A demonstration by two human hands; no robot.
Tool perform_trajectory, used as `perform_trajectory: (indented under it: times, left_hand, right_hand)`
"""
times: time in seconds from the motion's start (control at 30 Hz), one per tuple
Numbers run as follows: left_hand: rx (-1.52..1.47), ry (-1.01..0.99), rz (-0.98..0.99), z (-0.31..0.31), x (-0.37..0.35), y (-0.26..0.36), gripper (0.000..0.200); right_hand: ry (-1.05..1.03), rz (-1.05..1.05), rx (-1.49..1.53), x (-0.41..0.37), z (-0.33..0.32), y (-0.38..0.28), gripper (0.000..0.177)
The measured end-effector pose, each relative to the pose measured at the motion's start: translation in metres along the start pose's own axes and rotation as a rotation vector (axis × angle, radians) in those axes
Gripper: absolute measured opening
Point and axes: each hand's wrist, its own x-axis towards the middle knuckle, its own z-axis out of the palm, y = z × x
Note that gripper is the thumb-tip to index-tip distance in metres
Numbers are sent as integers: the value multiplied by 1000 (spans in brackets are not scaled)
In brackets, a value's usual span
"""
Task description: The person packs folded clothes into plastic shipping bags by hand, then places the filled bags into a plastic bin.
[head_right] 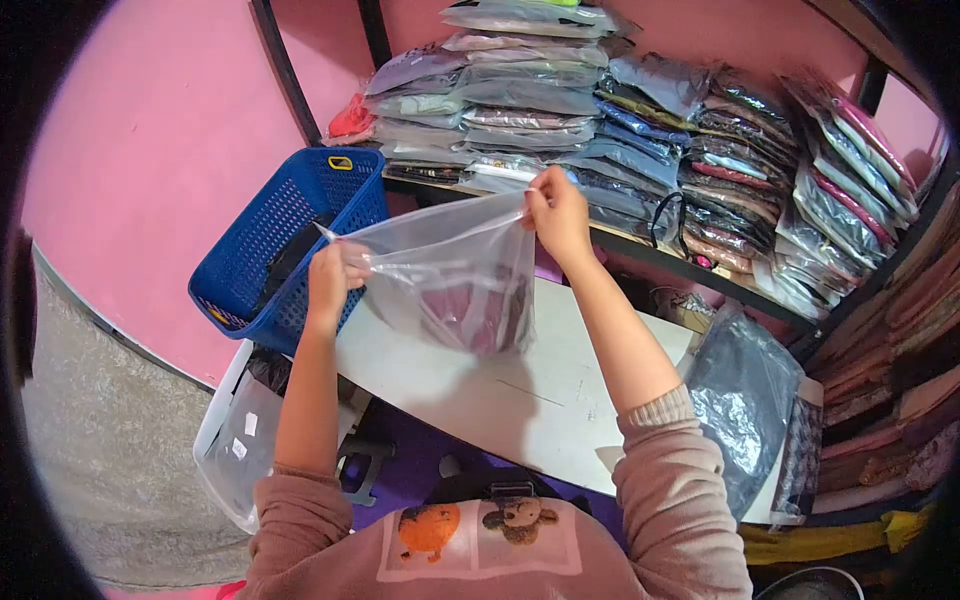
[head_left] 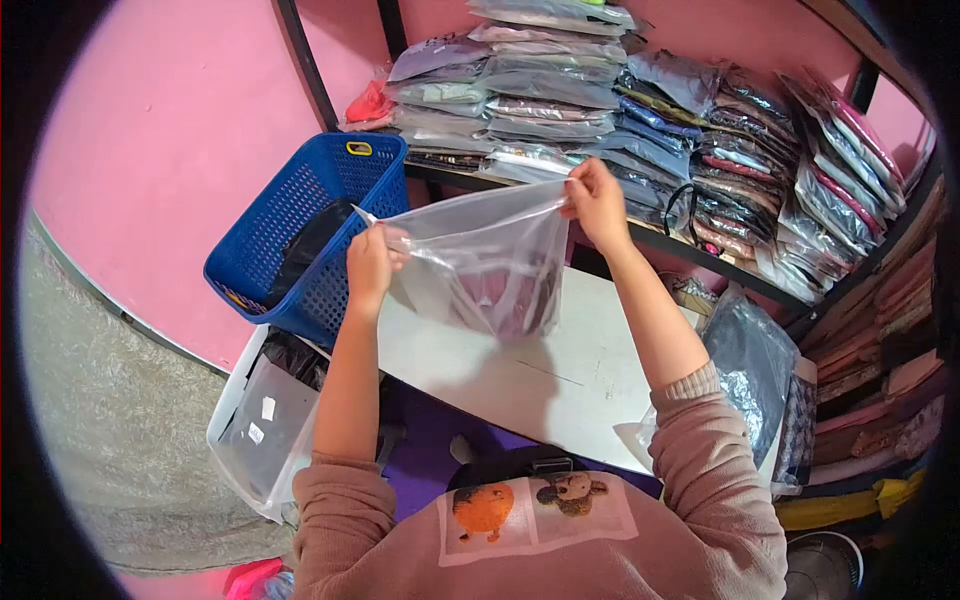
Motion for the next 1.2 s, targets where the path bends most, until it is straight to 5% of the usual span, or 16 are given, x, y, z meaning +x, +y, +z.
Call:
perform_trajectory:
  times: [0.1,0.23,0.27,0.3,0.33,0.37,0.4,0.43,0.57,0.63,0.77,0.83,0.87,0.9,1.07,1.2]
  left_hand:
    - [-183,155,278,6,-37,0,42]
    - [142,194,293,3,-132,-68,28]
    - [676,29,223,-15,-158,-125,25]
    - [276,-98,55,-12,-190,-165,28]
    - [262,-198,-133,-18,-222,-228,36]
    - [495,-709,-350,-34,-237,-284,46]
    - [664,-729,-284,-46,-252,-318,44]
    - [834,-745,-218,-57,-267,-352,43]
    - [929,-30,-228,-31,-187,-249,28]
    - [934,95,214,-19,-148,-253,33]
    - [924,-42,240,58,-105,-213,58]
    - [966,-141,258,81,-101,-228,65]
    - [985,-191,267,91,-99,-239,69]
    - [983,-257,249,98,-105,-251,71]
    - [948,-384,182,107,-123,-258,74]
    - [909,-267,333,113,-100,-250,64]
  right_hand:
    - [75,-248,71,-30,-8,-29,5]
    - [-250,-52,-162,-123,-48,0,7]
    - [-355,19,-381,-154,-55,21,12]
    - [-539,-42,-480,-183,-68,63,10]
    - [-729,109,-560,-212,-76,89,12]
    - [-896,329,-625,-241,-85,119,24]
    - [-1030,281,-562,-257,-95,137,38]
    - [-995,317,-665,-259,-95,147,40]
    - [-649,263,-840,-243,-87,189,40]
    - [-398,209,-824,-211,-59,185,40]
    - [-176,125,-833,-182,-9,220,54]
    - [-230,371,-794,-190,12,241,72]
    - [-332,264,-925,-198,20,235,81]
    - [-496,337,-1038,-206,27,228,83]
    - [-495,392,-1252,-210,24,192,74]
    - [-295,87,-1154,-193,40,234,66]
